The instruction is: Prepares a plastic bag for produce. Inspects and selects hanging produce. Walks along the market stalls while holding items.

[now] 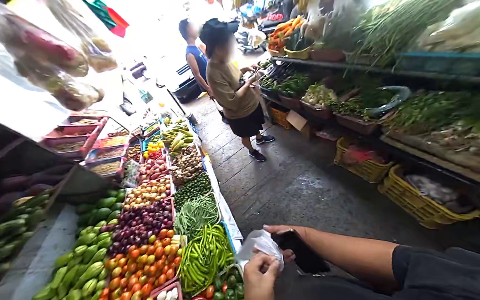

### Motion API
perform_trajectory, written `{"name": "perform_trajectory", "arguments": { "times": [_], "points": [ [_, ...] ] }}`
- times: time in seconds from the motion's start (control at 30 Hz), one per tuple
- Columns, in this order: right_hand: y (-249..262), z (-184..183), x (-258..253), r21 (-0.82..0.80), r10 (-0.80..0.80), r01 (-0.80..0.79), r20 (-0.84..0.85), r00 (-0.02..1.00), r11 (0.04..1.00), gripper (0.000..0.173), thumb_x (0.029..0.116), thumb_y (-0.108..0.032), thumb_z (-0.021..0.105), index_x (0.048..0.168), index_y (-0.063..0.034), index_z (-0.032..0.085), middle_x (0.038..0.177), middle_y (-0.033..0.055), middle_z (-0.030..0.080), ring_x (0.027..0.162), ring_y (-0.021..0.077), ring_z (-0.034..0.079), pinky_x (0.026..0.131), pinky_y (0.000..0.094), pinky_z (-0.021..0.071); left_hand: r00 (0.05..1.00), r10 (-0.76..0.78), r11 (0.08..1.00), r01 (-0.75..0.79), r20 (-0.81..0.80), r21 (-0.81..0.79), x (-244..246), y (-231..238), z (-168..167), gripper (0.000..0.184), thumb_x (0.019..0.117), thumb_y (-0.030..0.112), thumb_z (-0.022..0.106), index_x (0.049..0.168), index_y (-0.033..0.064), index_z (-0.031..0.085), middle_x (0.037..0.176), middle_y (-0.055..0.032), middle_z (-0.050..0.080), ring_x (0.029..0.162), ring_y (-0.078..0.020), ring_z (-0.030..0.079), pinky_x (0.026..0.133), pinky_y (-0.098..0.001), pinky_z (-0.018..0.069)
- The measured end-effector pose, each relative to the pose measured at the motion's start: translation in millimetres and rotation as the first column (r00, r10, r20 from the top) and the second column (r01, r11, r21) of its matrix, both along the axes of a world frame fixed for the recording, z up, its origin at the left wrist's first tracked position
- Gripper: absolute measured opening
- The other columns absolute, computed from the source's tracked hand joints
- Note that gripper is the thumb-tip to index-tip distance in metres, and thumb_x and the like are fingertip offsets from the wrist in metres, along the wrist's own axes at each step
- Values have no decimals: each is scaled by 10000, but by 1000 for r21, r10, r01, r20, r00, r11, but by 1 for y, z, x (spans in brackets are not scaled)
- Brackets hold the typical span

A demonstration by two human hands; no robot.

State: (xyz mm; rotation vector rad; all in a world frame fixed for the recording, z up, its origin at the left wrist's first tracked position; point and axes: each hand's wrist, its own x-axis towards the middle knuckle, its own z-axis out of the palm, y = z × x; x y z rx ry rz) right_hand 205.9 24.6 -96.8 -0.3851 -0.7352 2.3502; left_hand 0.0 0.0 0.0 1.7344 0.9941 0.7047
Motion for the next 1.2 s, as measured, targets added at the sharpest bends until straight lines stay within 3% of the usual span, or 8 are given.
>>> {"name": "perform_trajectory", "arguments": {
  "times": [0.17, 0.37, 0.5, 0.63, 0.83, 0.97, 1.07, 1.2],
  "points": [
    [2, 39, 69, -95, -70, 58, -133, 989, 994, 618, 993, -666, 424, 1287, -167, 641, 654, -56, 543, 475, 20, 499, 468, 185, 480, 893, -440, 892, 424, -91, -154, 54, 23, -12, 178, 962, 191, 700, 879, 39, 740, 776, -17, 685, 698, -70, 629, 691, -267, 547],
    [36, 68, 109, -43, -282, 284, 45, 958, 958, 390, 1031, -496, 461, 814, -209, 611, 629, -54, 584, 504, 24, 552, 471, 201, 490, 812, -494, 862, 409, -311, -301, 80, 80, -43, 180, 926, 204, 709, 842, 47, 733, 771, -31, 675, 723, -116, 631, 733, -361, 544],
    [76, 73, 132, 174, -312, 295, 78, 947, 939, 247, 1007, -380, 559, 885, -237, 719, 809, -77, 715, 722, 9, 667, 658, 220, 573, 955, -107, 806, 245, 275, -539, 78, 128, -81, 333, 960, 213, 651, 1195, -22, 678, 1072, -128, 730, 966, -211, 703, 872, -406, 594],
    [117, 76, 157, 204, -334, 302, 146, 931, 931, 266, 1038, -343, 528, 894, -202, 702, 817, -61, 707, 729, 22, 662, 668, 229, 565, 806, 48, 559, 468, 590, -685, 113, 199, -78, 836, 914, 724, 518, 1462, 92, 527, 1425, -143, 606, 1294, -306, 594, 1037, -491, 514],
    [164, 93, 231, 197, -558, 523, 352, 751, 829, 217, 1010, -134, 445, 921, -198, 632, 796, -120, 682, 719, -31, 633, 702, 176, 542, 802, -271, 609, 571, 533, -550, 201, 311, -40, 139, 917, 232, 736, 945, 98, 762, 839, -56, 742, 742, -148, 715, 760, -341, 615],
    [159, 109, 280, 200, -705, 694, 394, 589, 691, 268, 996, -193, 467, 818, -236, 662, 731, -148, 676, 664, -70, 609, 651, 134, 518, 765, -403, 626, 631, 502, -459, 284, 372, -26, 278, 932, 214, 688, 1140, 31, 671, 1133, -139, 721, 1042, -258, 700, 937, -437, 575],
    [160, 88, 313, 195, -728, 705, 279, 626, 682, 263, 996, -349, 566, 824, -209, 707, 771, -94, 697, 700, -17, 640, 667, 189, 545, 553, -668, 343, 822, 498, -454, 367, 373, -33, 672, 887, 281, 743, 1438, -15, 495, 1386, -157, 608, 1227, -253, 621, 1026, -438, 529],
    [158, 74, 383, 191, -794, 777, 261, 549, 600, 238, 1011, -318, 558, 878, -182, 701, 773, -73, 691, 675, 4, 636, 625, 203, 544, 489, -810, 329, 836, 324, -439, 464, 380, -40, 108, 900, 70, 671, 988, 10, 691, 884, -11, 714, 808, -87, 678, 776, -307, 586]
  ]
}}
